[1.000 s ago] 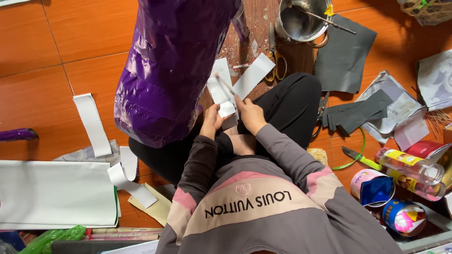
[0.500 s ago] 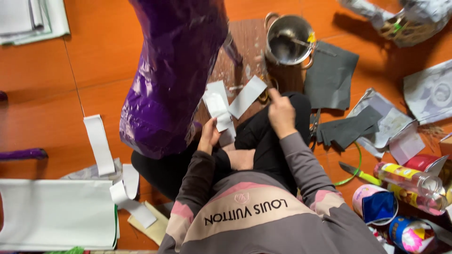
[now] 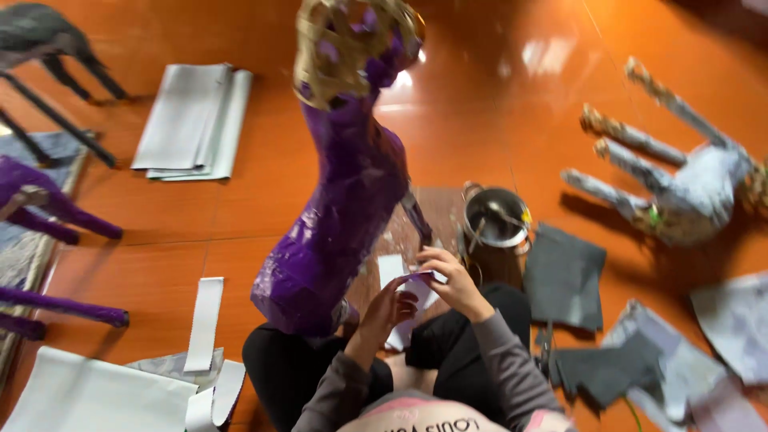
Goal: Applying purple paper strips to a giraffe sculpture frame using glue to create a paper mache surface
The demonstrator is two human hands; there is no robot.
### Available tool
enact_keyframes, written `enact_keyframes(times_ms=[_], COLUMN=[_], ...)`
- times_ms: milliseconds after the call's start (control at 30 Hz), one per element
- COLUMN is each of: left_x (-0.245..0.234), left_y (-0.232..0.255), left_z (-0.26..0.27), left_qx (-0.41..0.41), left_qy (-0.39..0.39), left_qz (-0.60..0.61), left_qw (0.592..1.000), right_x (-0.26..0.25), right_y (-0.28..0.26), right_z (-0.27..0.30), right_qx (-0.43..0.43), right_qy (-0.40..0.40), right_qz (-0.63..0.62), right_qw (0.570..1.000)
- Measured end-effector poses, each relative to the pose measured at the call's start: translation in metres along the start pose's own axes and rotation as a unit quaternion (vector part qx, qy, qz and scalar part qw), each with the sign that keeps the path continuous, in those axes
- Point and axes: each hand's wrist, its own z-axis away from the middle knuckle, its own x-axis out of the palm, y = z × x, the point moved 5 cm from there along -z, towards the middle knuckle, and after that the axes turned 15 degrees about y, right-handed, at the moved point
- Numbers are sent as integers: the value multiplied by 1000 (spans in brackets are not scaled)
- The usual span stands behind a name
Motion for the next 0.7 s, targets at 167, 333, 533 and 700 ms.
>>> enact_keyframes(times_ms=[167, 333, 533, 700], left_x=[60, 75, 84, 123], left_y=[99, 153, 248, 323], left_z=[157, 195, 249, 283], left_qx=[603, 621, 657, 611], left_qy=[95, 112, 86, -8], left_qz=[-404, -435, -263, -66], left_qw=[682, 642, 702, 788], right_x=[-7, 0, -19, -54], right_y=[-54, -105, -128, -163], right_z=[-30, -58, -115, -197], right_qx=[86, 64, 65, -34], right_qy=[-27, -109, -14, 80], right_qz=[-59, -121, -112, -104], right_qw=[994, 984, 991, 991])
